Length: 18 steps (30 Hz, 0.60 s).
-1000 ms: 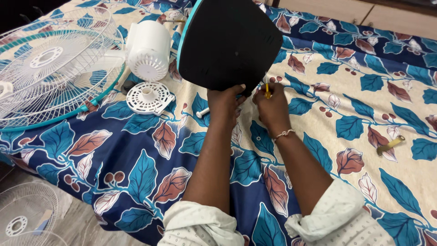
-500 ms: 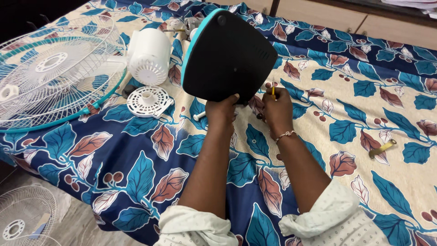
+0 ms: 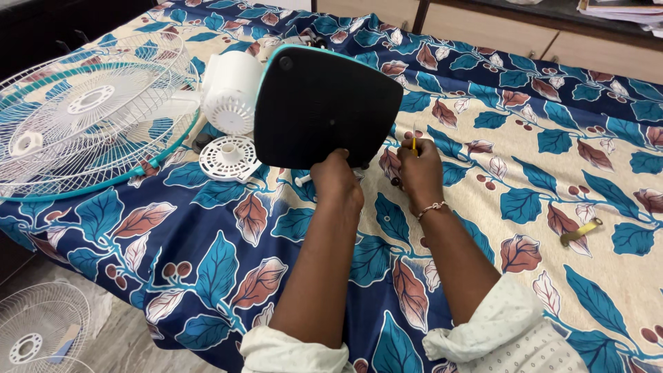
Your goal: The person uses a yellow-handled screwdriver to tighten screws on the back of a teal and black fan housing. The person holds the fan housing steady with one hand while turning the screwdriver with the other. The fan housing is placed on a patterned bedsheet with other fan parts nearby.
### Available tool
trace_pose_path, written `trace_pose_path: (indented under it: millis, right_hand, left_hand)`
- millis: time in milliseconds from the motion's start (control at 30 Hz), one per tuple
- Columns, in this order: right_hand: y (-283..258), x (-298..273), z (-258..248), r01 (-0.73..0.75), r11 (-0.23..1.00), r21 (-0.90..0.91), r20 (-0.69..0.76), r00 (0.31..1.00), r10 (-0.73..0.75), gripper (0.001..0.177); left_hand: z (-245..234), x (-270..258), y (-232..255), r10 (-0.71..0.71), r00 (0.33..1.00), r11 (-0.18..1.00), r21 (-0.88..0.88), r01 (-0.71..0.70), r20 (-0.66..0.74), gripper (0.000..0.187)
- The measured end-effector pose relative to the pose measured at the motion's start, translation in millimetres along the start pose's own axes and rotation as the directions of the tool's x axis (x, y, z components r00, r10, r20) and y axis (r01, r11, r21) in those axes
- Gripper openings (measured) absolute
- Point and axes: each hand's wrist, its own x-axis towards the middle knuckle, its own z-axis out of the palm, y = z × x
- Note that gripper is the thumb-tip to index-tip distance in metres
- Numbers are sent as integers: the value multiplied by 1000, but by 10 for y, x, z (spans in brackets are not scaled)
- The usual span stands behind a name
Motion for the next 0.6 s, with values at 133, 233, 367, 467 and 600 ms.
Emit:
trace_pose_path:
  millis: [133, 233, 367, 467, 600]
  right_hand:
    - [-33, -19, 13, -96, 995, 27, 31, 995, 95, 23]
    - [-37, -39, 42, -77, 995, 70, 48, 996, 74, 26]
    - [-7, 10, 40, -1, 986, 167, 44, 999, -6, 36]
    - [39, 38, -1, -17, 976, 216, 56, 998, 5, 44]
    - [48, 57, -11, -22, 966, 258, 82, 997, 1, 47]
  left_hand:
    - [-35, 42, -14, -98, 995, 995, 8, 98, 8, 54]
    - [-84, 92, -159, -207, 977, 978, 51, 204, 48, 45]
    - [-87, 181, -357, -227, 950, 973, 19, 229, 215, 33]
    - [-92, 184, -394, -246, 933, 968, 23, 248, 263, 31]
    - [-42, 99, -339, -209, 959, 978, 65, 201, 193, 32]
